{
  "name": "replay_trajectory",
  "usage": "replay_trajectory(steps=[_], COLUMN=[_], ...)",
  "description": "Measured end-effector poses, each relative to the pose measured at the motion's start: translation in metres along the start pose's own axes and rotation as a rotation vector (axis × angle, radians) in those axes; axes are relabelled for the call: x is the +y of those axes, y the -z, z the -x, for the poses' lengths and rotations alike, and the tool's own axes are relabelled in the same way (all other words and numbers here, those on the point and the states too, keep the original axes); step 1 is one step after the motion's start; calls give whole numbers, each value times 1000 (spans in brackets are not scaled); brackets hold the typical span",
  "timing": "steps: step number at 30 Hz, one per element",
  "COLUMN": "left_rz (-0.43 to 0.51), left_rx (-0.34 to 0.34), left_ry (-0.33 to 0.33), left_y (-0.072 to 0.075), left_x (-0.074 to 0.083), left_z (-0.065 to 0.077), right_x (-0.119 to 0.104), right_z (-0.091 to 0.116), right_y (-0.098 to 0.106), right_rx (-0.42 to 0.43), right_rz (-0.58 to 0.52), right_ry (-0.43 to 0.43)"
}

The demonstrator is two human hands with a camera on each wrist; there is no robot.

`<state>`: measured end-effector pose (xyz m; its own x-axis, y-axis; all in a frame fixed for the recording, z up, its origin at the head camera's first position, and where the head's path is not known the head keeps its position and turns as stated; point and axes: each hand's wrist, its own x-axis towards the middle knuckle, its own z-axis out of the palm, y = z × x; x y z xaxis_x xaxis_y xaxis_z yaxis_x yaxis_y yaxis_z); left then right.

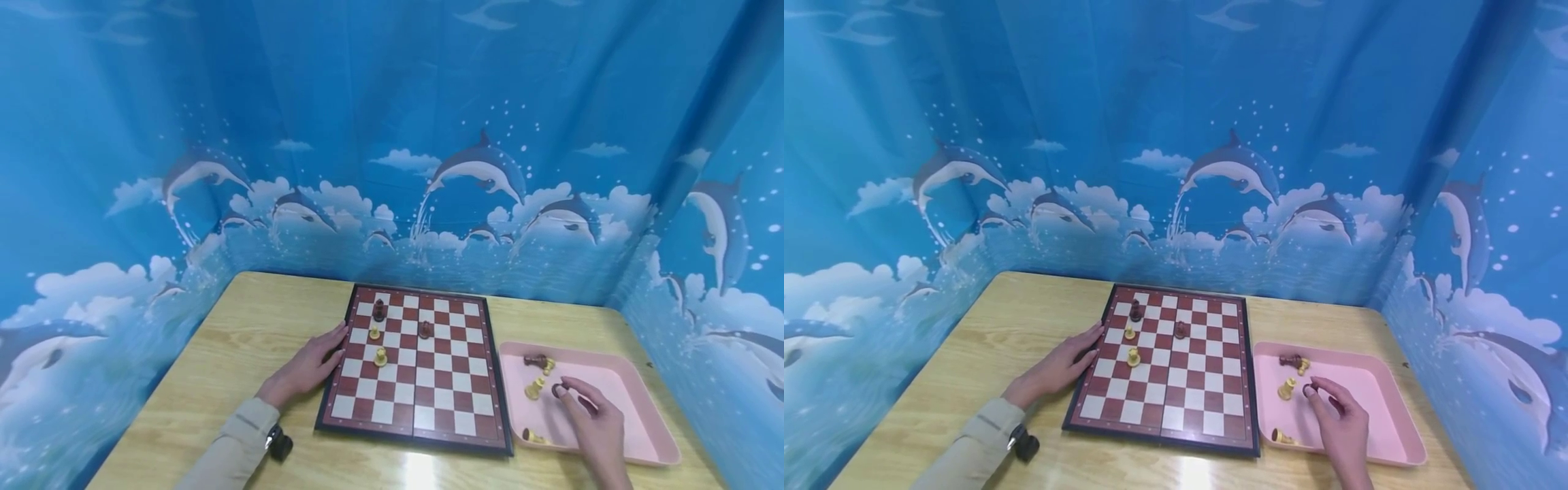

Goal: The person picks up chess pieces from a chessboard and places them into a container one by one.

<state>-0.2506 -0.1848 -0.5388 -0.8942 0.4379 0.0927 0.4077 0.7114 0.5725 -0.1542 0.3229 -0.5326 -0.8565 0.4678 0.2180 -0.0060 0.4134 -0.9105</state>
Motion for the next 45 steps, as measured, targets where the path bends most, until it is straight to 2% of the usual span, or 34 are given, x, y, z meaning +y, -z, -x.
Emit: replay_trajectory(steps=[7,13,16,29,33,42,45], left_rz=[-22,-22,-17,-17,-11,-5,-7], left_rx=[22,32,27,16,-12,-10,0], left_ry=[-17,-41,-26,9,21,22,21], left_y=[1,2,2,-1,-3,-2,-2], left_x=[-1,-2,0,1,0,0,-1], left_z=[0,0,1,1,2,2,1], right_x=[-2,-2,-1,-6,-12,-47,-61], right_z=[0,-1,-2,2,5,15,15], right_y=[-2,-4,-4,-5,-3,-9,-14], right_rx=[-5,7,2,-26,-48,-174,-236], right_rz=[59,54,52,98,112,105,112], right_ry=[-80,-59,-42,72,106,275,307])
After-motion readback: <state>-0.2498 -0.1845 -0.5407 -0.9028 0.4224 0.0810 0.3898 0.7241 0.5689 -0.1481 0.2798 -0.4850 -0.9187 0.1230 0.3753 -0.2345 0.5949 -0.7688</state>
